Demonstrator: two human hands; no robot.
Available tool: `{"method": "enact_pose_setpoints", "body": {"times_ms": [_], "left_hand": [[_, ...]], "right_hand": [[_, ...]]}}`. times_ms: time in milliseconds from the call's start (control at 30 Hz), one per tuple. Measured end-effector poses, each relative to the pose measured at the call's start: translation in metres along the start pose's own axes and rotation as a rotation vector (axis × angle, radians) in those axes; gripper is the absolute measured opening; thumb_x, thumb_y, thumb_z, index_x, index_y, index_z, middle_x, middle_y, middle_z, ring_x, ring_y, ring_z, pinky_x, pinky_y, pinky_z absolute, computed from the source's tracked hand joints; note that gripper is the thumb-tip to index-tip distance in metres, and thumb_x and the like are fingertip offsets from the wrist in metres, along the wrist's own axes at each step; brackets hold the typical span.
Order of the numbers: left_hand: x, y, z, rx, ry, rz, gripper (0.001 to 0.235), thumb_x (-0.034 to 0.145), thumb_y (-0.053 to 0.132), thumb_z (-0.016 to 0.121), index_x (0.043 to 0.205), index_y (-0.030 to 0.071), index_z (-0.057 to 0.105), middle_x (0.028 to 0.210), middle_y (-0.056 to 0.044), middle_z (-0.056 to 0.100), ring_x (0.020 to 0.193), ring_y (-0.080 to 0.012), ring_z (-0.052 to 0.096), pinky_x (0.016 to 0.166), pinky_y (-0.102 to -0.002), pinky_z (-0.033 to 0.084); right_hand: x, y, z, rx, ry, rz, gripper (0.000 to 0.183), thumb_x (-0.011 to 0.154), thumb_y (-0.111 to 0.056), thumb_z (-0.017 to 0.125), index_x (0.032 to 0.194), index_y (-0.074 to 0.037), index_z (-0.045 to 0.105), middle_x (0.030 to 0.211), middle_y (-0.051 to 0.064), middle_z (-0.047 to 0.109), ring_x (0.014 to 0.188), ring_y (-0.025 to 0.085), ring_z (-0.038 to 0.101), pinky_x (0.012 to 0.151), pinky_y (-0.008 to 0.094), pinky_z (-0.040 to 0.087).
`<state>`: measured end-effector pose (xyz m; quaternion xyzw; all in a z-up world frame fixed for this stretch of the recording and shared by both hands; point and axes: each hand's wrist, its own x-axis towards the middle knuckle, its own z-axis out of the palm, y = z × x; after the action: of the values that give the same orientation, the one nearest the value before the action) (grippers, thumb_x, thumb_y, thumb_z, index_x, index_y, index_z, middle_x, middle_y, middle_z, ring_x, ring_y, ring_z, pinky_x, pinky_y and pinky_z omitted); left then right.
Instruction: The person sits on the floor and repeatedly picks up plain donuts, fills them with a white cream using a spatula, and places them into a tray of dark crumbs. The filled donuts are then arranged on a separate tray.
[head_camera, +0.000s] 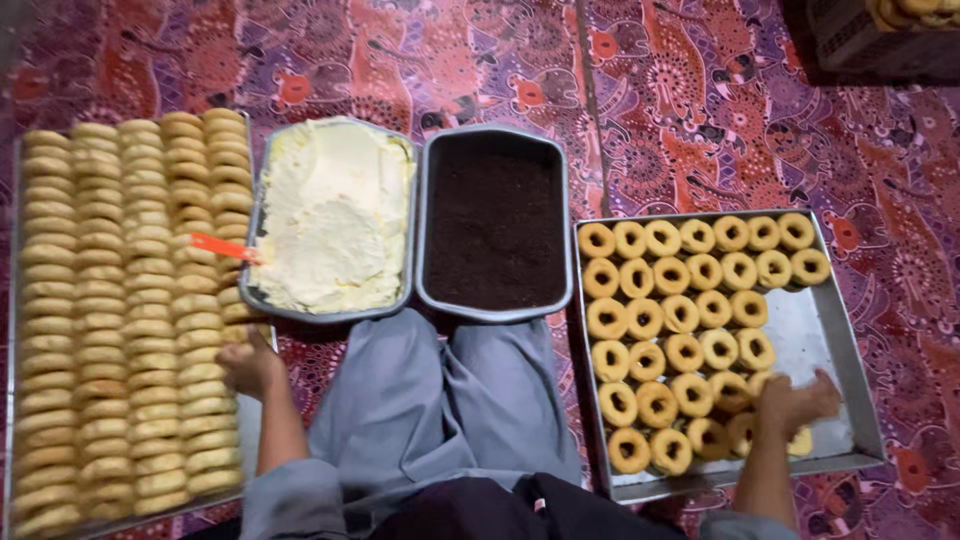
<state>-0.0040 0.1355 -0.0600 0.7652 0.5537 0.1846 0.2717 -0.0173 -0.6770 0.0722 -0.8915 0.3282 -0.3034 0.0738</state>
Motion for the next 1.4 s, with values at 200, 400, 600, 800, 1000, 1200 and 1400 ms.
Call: {"method": "enact_pose_setpoints", "body": {"times_ms": [200,400,600,800,1000,1200,1400], "left_hand": [[-0.048,-0.017,-0.020,-0.388,0.329,-0.087,0.039,0.095,0.023,0.071,0.118,0.001,0.049,0.118,-0.019,0.052,0.105,-0.0371,0.057,0.090,-0.049,0.055],[-0.168,-0.015,-0.071,-0.937,-0.352,0.251,0.063,0.087,0.018,0.082,0.132,0.007,0.040,0.125,-0.009,0.047,0.117,-0.0185,0.050,0.102,-0.034,0.044],[-0.161,0.001,-0.049,-1.340,-0.725,-0.489,0.041,0.099,0.041,0.063,0.123,0.011,0.048,0.109,-0.005,0.064,0.099,-0.0181,0.064,0.079,-0.037,0.058],[-0.097,0.003,-0.012,-1.449,-0.917,-0.471,0.055,0.100,0.051,0.051,0.132,0.007,0.060,0.124,-0.008,0.065,0.112,-0.0234,0.065,0.093,-0.043,0.057],[-0.066,0.026,-0.019,-1.530,-0.890,-0.656,0.066,0.102,0.061,0.044,0.133,0.004,0.059,0.128,-0.012,0.063,0.116,-0.0262,0.063,0.101,-0.046,0.053],[-0.065,0.039,-0.010,-1.660,-0.954,-0.490,0.056,0.103,0.048,0.039,0.138,0.008,0.056,0.135,-0.009,0.063,0.123,-0.0231,0.061,0.109,-0.044,0.047],[-0.079,0.042,0.009,-1.678,-0.934,-0.616,0.051,0.106,0.033,0.037,0.139,-0.001,0.054,0.132,-0.013,0.064,0.125,-0.0276,0.061,0.112,-0.047,0.046]], "right_hand": [[-0.139,-0.188,0.074,1.083,-0.441,-0.126,0.040,0.090,0.004,0.060,0.129,0.000,0.059,0.116,0.010,0.063,0.097,0.016,0.065,0.085,0.030,0.056],[-0.347,-0.368,0.048,1.263,-1.930,0.112,0.042,0.099,-0.027,0.064,0.133,-0.004,0.059,0.115,0.010,0.070,0.103,0.022,0.067,0.090,0.036,0.057],[-0.348,-0.422,-0.004,1.190,-1.032,-0.725,0.036,0.091,-0.018,0.068,0.124,-0.003,0.060,0.106,0.015,0.068,0.096,0.029,0.069,0.083,0.034,0.054],[-0.304,-0.497,0.001,0.752,-1.168,-1.303,0.029,0.082,-0.019,0.076,0.110,-0.013,0.072,0.092,0.011,0.069,0.089,0.030,0.066,0.080,0.044,0.053],[-0.283,-0.556,0.032,0.736,-0.715,-1.343,0.034,0.067,-0.011,0.072,0.099,-0.013,0.080,0.092,0.006,0.074,0.094,0.031,0.066,0.081,0.045,0.054],[-0.294,-0.535,0.024,1.232,-0.995,-1.391,0.031,0.081,-0.013,0.078,0.111,-0.009,0.077,0.108,0.008,0.074,0.104,0.029,0.067,0.093,0.040,0.055],[-0.263,-0.544,0.042,0.802,-0.831,-1.273,0.032,0.069,-0.007,0.084,0.101,-0.008,0.081,0.095,0.015,0.073,0.096,0.034,0.065,0.085,0.043,0.055]]}}
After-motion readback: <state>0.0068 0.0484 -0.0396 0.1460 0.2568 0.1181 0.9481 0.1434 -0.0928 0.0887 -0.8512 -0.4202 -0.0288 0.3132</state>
